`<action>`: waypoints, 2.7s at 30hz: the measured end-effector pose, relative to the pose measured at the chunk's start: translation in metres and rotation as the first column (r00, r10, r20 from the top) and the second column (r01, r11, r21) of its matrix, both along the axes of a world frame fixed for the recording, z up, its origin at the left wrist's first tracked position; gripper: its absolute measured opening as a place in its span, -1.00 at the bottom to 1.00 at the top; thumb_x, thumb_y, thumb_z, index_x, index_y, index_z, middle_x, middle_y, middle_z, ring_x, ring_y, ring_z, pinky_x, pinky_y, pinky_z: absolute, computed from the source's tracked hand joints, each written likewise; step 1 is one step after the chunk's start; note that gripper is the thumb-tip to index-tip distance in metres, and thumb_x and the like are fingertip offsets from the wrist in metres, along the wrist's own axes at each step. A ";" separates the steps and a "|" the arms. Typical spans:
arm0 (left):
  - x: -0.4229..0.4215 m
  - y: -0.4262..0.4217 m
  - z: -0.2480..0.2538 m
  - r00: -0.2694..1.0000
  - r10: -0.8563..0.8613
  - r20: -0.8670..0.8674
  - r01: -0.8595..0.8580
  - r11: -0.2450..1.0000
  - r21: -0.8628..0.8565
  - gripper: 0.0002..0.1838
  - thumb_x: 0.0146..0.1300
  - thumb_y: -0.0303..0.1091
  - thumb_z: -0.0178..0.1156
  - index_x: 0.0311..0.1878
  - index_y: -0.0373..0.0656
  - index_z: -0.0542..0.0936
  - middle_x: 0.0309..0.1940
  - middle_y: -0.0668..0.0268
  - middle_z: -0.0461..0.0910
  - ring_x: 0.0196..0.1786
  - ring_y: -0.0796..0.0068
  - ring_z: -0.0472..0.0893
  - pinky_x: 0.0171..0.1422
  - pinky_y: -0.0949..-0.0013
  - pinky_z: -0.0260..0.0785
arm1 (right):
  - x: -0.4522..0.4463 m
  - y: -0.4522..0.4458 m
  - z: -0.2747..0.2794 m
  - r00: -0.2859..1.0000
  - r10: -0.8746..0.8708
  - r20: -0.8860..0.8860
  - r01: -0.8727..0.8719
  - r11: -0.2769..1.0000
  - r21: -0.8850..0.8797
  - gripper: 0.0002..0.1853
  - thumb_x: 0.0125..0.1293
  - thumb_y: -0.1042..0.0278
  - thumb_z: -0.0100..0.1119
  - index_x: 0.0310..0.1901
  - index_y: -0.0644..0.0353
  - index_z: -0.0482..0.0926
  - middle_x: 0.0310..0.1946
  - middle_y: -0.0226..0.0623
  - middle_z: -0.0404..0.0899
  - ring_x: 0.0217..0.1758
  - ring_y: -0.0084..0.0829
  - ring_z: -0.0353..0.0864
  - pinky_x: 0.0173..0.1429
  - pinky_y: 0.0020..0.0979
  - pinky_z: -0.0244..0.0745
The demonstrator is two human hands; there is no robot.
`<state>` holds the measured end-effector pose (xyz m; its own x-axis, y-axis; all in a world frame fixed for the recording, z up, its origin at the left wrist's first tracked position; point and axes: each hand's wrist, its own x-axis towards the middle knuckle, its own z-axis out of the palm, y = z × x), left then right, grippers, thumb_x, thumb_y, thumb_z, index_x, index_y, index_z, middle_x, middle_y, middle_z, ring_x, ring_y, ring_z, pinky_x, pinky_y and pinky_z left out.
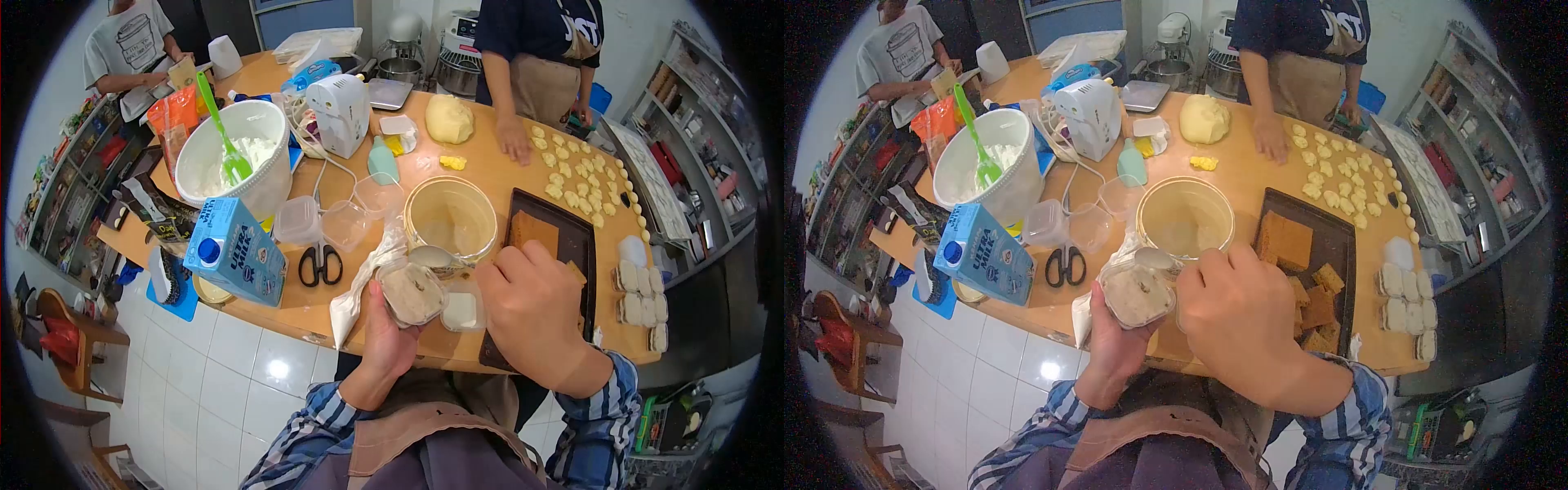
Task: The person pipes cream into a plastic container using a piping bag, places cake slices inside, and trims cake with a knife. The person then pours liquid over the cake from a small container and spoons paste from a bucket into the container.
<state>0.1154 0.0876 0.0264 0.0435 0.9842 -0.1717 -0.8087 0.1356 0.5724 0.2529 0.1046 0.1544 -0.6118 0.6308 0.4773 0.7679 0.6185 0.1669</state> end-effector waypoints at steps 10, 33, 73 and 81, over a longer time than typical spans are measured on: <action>-0.002 -0.002 0.003 1.000 -0.018 0.005 0.018 1.000 -0.002 -0.31 0.27 0.30 -0.43 0.22 -0.02 0.24 0.12 0.31 0.36 0.17 0.38 0.37 0.20 0.22 0.25 | -0.002 -0.003 0.004 1.000 -0.019 0.018 0.019 1.000 0.012 -0.90 -0.28 0.39 0.10 -0.62 0.16 0.45 -0.60 -0.37 0.36 -0.46 -0.38 0.39 -0.52 -0.41 0.30; 0.004 0.001 -0.017 0.975 0.223 0.004 -0.222 0.968 0.115 -0.28 0.23 0.34 -0.39 0.25 -0.01 0.19 0.18 0.31 0.29 0.24 0.32 0.28 0.26 0.16 0.18 | 0.003 -0.022 0.009 0.999 0.038 0.006 -0.038 0.999 -0.032 -0.87 -0.24 0.40 0.06 -0.55 0.21 0.44 -0.60 -0.32 0.33 -0.49 -0.36 0.37 -0.56 -0.39 0.29; 0.005 0.000 -0.004 0.967 0.193 0.163 -0.196 0.981 0.000 -0.27 0.18 0.40 -0.38 0.19 0.05 0.26 0.05 0.37 0.41 0.03 0.37 0.46 -0.03 0.28 0.39 | -0.001 -0.016 0.009 0.999 0.038 -0.020 -0.037 0.999 0.021 -0.85 -0.24 0.39 0.05 -0.54 0.21 0.42 -0.59 -0.32 0.32 -0.49 -0.36 0.35 -0.54 -0.41 0.29; 0.006 0.000 -0.009 0.966 0.230 0.118 -0.235 0.972 0.025 -0.25 0.17 0.40 -0.35 0.22 0.04 0.24 0.11 0.34 0.36 0.11 0.33 0.41 0.13 0.20 0.31 | -0.004 -0.016 0.004 0.998 0.066 0.004 -0.067 0.996 0.053 -0.84 -0.22 0.38 0.04 -0.52 0.22 0.45 -0.59 -0.35 0.32 -0.49 -0.39 0.35 -0.55 -0.44 0.26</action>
